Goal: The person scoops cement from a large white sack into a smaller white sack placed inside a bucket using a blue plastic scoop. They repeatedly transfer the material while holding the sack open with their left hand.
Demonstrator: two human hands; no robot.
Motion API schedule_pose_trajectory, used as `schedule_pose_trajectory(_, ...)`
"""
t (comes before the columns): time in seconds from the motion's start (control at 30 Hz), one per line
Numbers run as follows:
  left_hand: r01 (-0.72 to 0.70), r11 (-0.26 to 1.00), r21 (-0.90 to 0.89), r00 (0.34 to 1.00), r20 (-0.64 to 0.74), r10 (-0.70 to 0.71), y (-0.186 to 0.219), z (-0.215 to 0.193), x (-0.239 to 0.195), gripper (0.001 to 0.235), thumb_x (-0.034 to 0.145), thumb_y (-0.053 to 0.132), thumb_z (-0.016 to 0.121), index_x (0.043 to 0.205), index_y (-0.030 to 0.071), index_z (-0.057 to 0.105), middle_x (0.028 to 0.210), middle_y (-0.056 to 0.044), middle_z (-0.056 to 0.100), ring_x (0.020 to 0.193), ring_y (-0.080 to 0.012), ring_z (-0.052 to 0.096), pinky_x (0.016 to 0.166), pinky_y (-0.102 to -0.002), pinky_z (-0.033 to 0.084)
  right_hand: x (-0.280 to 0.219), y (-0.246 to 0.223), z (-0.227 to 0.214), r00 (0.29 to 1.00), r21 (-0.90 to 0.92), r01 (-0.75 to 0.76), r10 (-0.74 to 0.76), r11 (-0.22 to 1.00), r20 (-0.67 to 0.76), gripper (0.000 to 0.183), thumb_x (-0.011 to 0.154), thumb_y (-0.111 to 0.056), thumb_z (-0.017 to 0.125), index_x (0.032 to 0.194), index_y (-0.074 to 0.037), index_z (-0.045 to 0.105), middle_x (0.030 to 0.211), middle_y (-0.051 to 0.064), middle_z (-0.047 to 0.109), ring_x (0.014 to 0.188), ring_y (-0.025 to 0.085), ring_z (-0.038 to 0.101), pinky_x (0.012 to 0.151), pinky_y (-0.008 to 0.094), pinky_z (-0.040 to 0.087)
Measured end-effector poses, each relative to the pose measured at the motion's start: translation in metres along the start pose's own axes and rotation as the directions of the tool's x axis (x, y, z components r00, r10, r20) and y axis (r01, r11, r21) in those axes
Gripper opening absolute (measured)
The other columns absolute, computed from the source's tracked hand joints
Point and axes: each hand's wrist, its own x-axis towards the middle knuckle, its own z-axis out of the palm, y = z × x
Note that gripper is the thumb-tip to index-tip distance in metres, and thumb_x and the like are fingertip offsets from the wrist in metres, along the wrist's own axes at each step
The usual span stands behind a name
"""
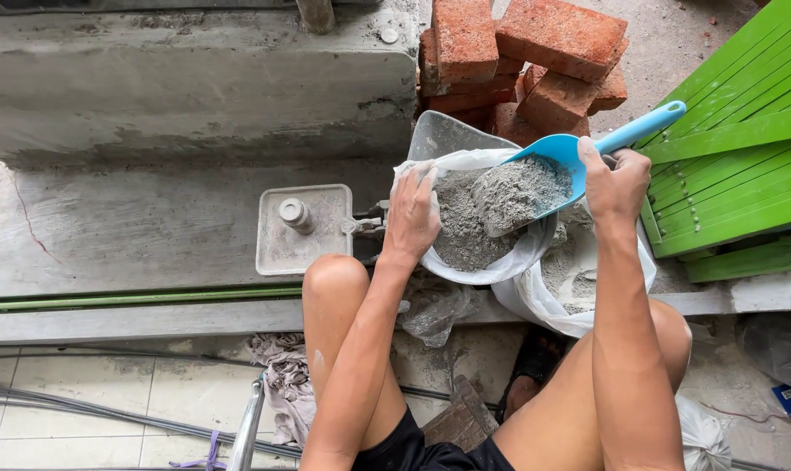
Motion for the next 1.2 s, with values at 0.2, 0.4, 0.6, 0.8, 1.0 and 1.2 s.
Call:
schedule_pose_trajectory(0.2, 0.067, 0.996, -0.061, 0.997, 0.036, -0.065, 0.006, -0.007, 0.004, 0.033, 0.093, 0.005, 0.055, 0.125, 0.001, 0.063, 0.129, -0.018, 0.065, 0.128, -0.0343, 0.059, 0.116, -0.050, 0.038, -0.019, -0.106, -0.015, 0.963, 0.679, -0.266, 0.215, 0.685, 0.160, 0.035, 0.089, -0.026, 0.075, 0.113, -0.007, 0.058, 0.075, -0.011, 0.057, 0.048, -0.004, 0.045, 0.047, 0.010, 0.039)
schedule_pose_trajectory(0.4, -0.020, 0.987, -0.158, 1.000, -0.027, 0.016, -0.009, 0.003, -0.005, 0.033, 0.093, 0.000, 0.052, 0.125, 0.002, 0.060, 0.126, -0.019, 0.063, 0.121, -0.0383, 0.061, 0.107, -0.050, 0.046, -0.021, -0.108, 0.000, 0.964, 0.845, -0.262, 0.168, 0.465, 0.206, 0.046, 0.106, -0.030, 0.056, 0.066, -0.022, 0.033, 0.047, -0.002, 0.038, 0.050, 0.012, 0.061, 0.064, 0.028, 0.061)
schedule_pose_trajectory(0.6, -0.036, 0.981, -0.189, 0.999, -0.030, 0.031, -0.014, 0.002, -0.002, 0.035, 0.091, -0.004, 0.049, 0.123, 0.000, 0.060, 0.127, -0.020, 0.064, 0.121, -0.0381, 0.063, 0.108, -0.048, 0.047, -0.025, -0.105, -0.008, 0.974, 0.905, -0.225, 0.073, 0.360, 0.213, 0.052, 0.108, -0.016, 0.054, 0.061, -0.023, 0.032, 0.045, -0.009, 0.028, 0.037, 0.004, 0.035, 0.043, 0.021, 0.040)
schedule_pose_trajectory(0.8, -0.120, 0.974, -0.191, 0.987, -0.129, 0.096, -0.013, 0.002, -0.001, 0.031, 0.095, -0.006, 0.049, 0.123, 0.002, 0.058, 0.123, -0.019, 0.064, 0.115, -0.0398, 0.065, 0.101, -0.049, 0.050, 0.007, -0.038, -0.002, 0.919, 0.901, -0.391, 0.130, 0.187, 0.372, 0.052, 0.094, -0.024, 0.059, 0.056, -0.025, 0.023, 0.038, -0.006, 0.019, 0.034, 0.010, 0.030, 0.080, 0.038, 0.067)
schedule_pose_trajectory(1.0, -0.063, 0.972, -0.227, 0.998, -0.025, 0.059, 0.015, -0.027, 0.014, 0.042, 0.089, -0.014, 0.046, 0.128, -0.009, 0.061, 0.129, -0.024, 0.065, 0.124, -0.0379, 0.060, 0.109, -0.046, 0.047, 0.008, -0.048, -0.023, 0.892, 0.918, -0.389, 0.216, -0.082, 0.397, 0.044, 0.092, -0.018, 0.054, 0.052, -0.019, 0.033, 0.039, -0.004, 0.024, 0.041, 0.013, 0.023, 0.082, 0.038, 0.055)
schedule_pose_trajectory(1.2, -0.141, 0.959, -0.247, 0.988, -0.093, 0.122, 0.012, -0.019, 0.012, 0.041, 0.091, -0.010, 0.059, 0.131, -0.003, 0.054, 0.136, -0.021, 0.063, 0.128, -0.0380, 0.060, 0.111, -0.048, 0.050, 0.001, -0.063, -0.025, 0.913, 0.947, -0.307, 0.307, 0.089, 0.267, 0.045, 0.090, -0.020, 0.059, 0.054, -0.020, 0.033, 0.042, -0.003, 0.022, 0.038, 0.013, 0.024, 0.064, 0.043, 0.059)
